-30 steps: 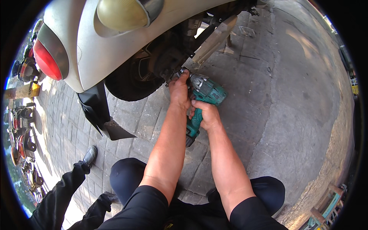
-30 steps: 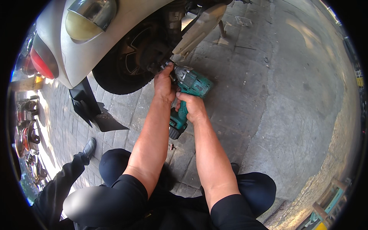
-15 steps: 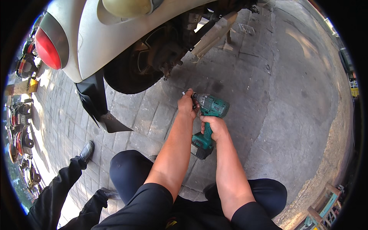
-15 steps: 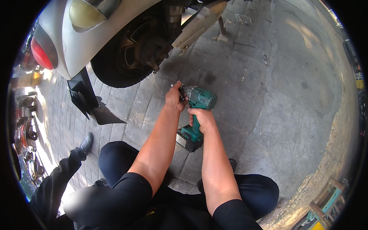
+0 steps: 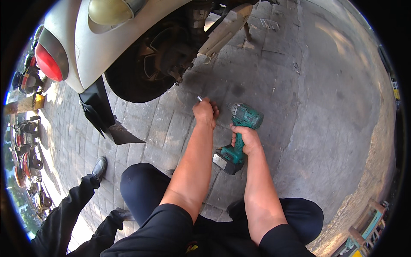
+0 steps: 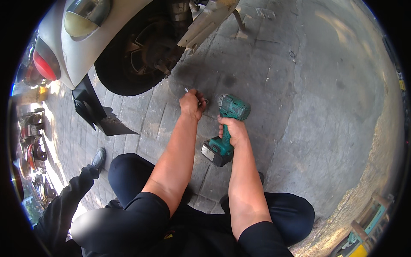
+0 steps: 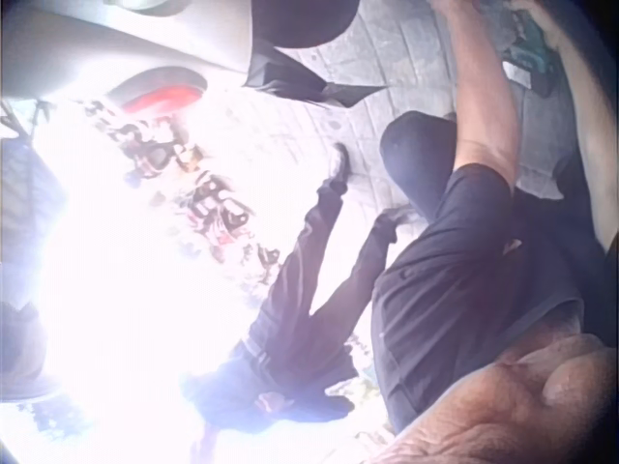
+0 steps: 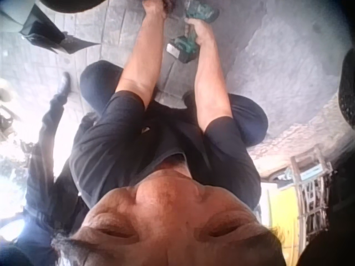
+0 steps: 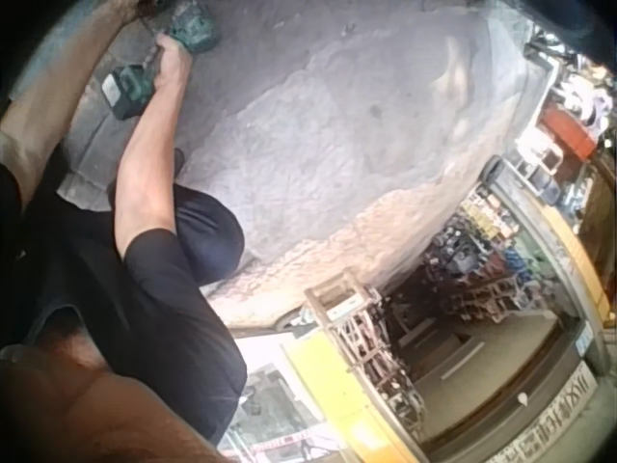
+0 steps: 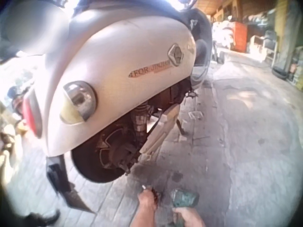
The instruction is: The person retrieves a cordless impact wrench from a cluttered tool rack, walks to a silver scooter, and uses the tool to remove bolts from the rear wheel area. The person then switches to a cordless drill to remove additional fasteners from the rear fender and side panels.
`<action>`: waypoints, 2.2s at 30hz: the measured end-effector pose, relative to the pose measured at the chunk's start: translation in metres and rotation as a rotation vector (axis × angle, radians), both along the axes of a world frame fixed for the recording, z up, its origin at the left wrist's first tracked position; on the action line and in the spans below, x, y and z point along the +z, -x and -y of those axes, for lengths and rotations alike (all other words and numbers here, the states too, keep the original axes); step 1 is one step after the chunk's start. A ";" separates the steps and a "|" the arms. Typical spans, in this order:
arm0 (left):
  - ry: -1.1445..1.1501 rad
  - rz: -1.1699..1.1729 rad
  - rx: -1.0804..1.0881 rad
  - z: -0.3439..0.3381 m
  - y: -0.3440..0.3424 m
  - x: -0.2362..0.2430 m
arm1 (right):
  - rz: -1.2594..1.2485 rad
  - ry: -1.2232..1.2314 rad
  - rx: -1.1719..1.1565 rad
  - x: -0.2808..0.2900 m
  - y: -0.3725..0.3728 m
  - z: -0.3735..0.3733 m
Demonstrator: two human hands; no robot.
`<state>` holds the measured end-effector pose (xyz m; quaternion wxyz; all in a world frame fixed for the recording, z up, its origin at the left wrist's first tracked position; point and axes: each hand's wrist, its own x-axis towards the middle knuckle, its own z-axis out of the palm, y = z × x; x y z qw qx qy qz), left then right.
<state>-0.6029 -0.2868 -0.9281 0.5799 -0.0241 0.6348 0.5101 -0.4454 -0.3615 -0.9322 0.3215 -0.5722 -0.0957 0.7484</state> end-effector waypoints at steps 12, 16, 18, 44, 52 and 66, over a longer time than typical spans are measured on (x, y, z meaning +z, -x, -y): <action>-0.313 0.035 0.004 -0.077 0.007 0.073 | -0.163 -0.187 -0.031 0.024 0.012 -0.016; -0.311 0.174 0.005 -0.084 0.013 0.071 | -0.164 -0.186 -0.016 0.023 0.014 -0.015; -0.328 0.175 0.010 -0.086 0.013 0.069 | -0.157 -0.175 -0.019 0.022 0.015 -0.015; -0.295 0.107 -0.105 -0.078 0.007 0.074 | -0.217 -0.410 -0.091 0.050 0.039 -0.046; -0.422 0.219 -0.145 -0.080 0.012 0.073 | -0.196 -0.478 -0.084 0.054 0.050 -0.058; -0.293 0.237 0.049 -0.023 -0.023 0.038 | -0.143 -0.344 -0.016 0.025 0.034 -0.018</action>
